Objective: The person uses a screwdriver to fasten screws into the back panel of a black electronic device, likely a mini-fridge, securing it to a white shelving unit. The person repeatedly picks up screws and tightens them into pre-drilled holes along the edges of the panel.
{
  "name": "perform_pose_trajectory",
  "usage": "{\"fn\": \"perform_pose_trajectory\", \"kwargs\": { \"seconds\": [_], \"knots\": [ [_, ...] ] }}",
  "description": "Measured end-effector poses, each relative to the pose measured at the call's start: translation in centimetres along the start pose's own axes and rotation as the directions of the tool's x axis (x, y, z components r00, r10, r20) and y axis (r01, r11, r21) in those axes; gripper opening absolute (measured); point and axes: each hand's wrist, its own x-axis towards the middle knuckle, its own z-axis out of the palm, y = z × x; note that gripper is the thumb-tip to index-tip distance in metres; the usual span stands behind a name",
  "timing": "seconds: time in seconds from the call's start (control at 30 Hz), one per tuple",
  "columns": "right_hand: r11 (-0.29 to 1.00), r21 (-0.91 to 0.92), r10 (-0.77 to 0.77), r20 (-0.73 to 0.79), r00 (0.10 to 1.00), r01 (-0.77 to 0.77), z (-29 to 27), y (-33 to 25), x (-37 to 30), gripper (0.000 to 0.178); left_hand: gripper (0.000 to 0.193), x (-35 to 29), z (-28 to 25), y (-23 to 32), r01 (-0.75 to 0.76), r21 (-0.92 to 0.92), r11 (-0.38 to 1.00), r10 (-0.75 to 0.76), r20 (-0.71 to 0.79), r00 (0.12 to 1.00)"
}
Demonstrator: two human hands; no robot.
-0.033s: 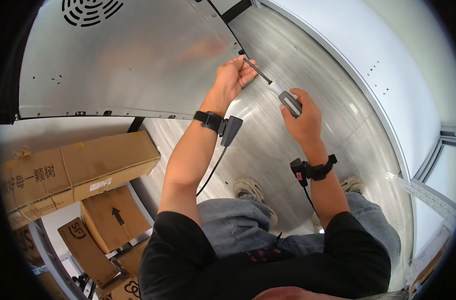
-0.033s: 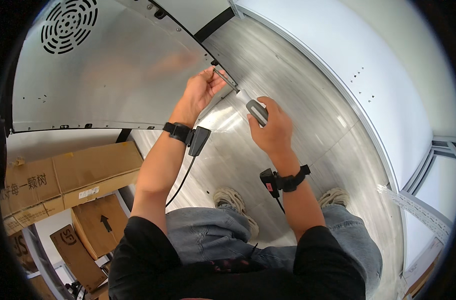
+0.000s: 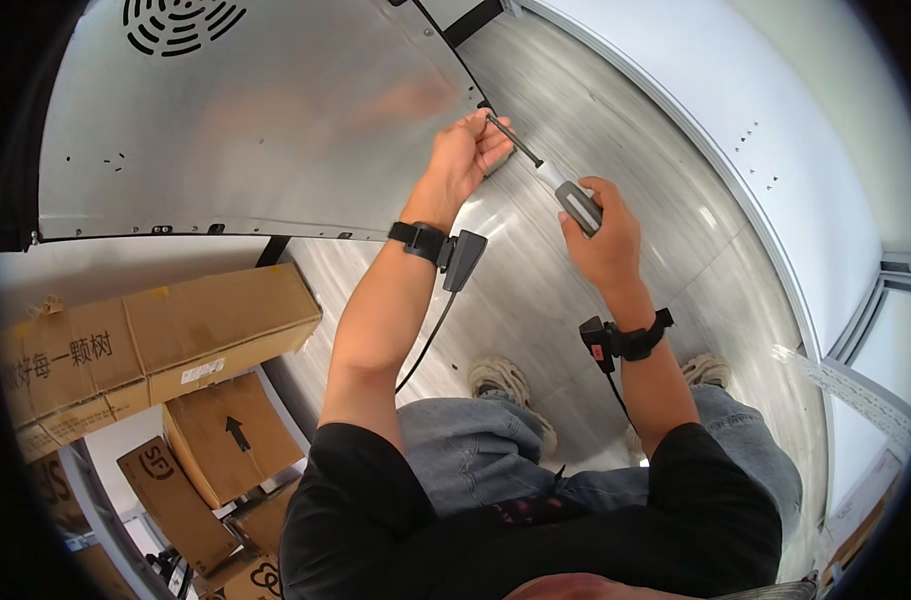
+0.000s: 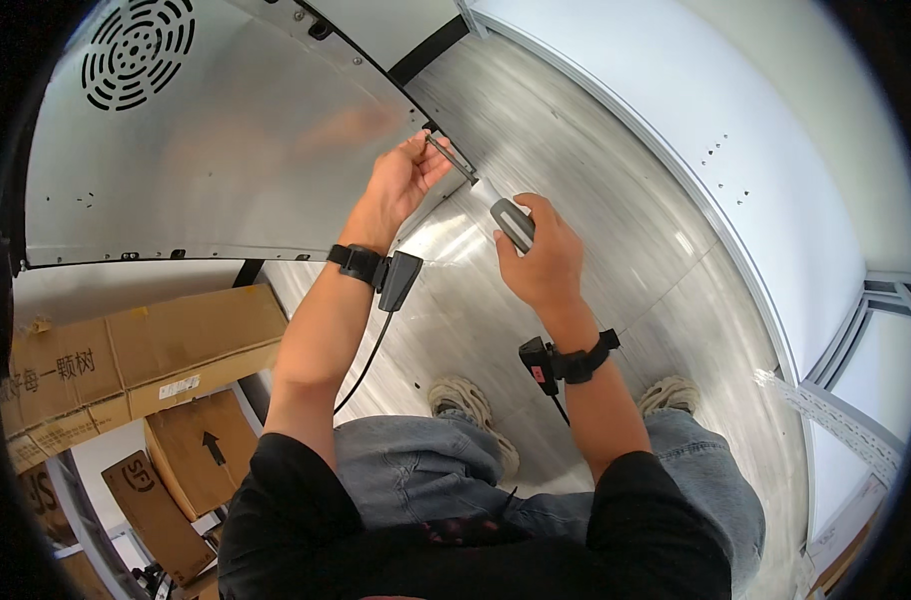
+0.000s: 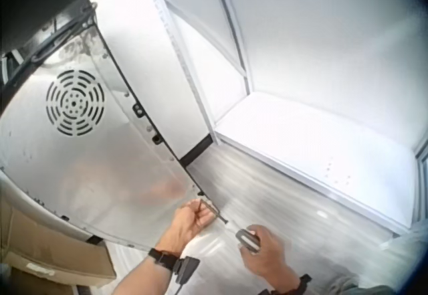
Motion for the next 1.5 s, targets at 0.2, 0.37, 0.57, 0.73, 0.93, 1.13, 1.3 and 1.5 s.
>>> {"fn": "perform_pose_trajectory", "kwargs": {
  "seconds": [0.2, 0.37, 0.57, 0.73, 0.93, 1.13, 1.3, 1.5],
  "knots": [
    [0.994, 0.105, -0.029, 0.022, 0.999, 0.026, 1.7, 0.3, 0.3, 0.032, 0.017, 1.4, 0.2, 0.0, -0.038, -0.125, 0.991, 0.035, -0.025, 0.999],
    [0.992, 0.128, -0.009, 0.003, 1.000, 0.009, 2.9, 0.3, 0.1, 0.035, 0.017, 2.1, 0.2, 0.1, -0.068, -0.140, 0.988, 0.063, -0.043, 0.997],
    [0.987, 0.157, 0.015, 0.011, 1.000, -0.016, 3.4, -0.3, 0.3, 0.034, 0.018, 2.7, -0.1, 0.7, -0.068, -0.137, 0.988, 0.064, -0.034, 0.997],
    [0.989, 0.146, -0.022, -0.008, 1.000, 0.023, 3.1, -0.6, 0.8, 0.034, 0.018, 3.1, -0.3, 0.9, -0.046, -0.187, 0.981, 0.043, -0.019, 0.999],
    [0.988, 0.147, -0.045, -0.014, 0.999, 0.046, 2.8, -1.1, 1.3, 0.034, 0.017, 3.3, -0.6, 0.7, -0.055, -0.208, 0.977, 0.056, -0.001, 0.998],
    [0.986, 0.156, -0.058, -0.007, 0.998, 0.059, 2.5, -0.9, 1.8, 0.035, 0.017, 3.3, -0.8, 0.6, -0.066, -0.232, 0.970, 0.073, 0.022, 0.997],
    [0.993, 0.102, -0.061, -0.020, 0.998, 0.062, 2.4, -1.7, 2.1, 0.036, 0.017, 3.5, -1.0, 0.5, -0.064, -0.243, 0.968, 0.073, 0.028, 0.997],
    [0.997, 0.001, -0.080, -0.153, 0.985, 0.081, 2.6, -2.1, 1.9, 0.036, 0.016, 3.4, -1.0, 0.7, -0.048, -0.258, 0.965, 0.061, 0.044, 0.997]
  ]
}}
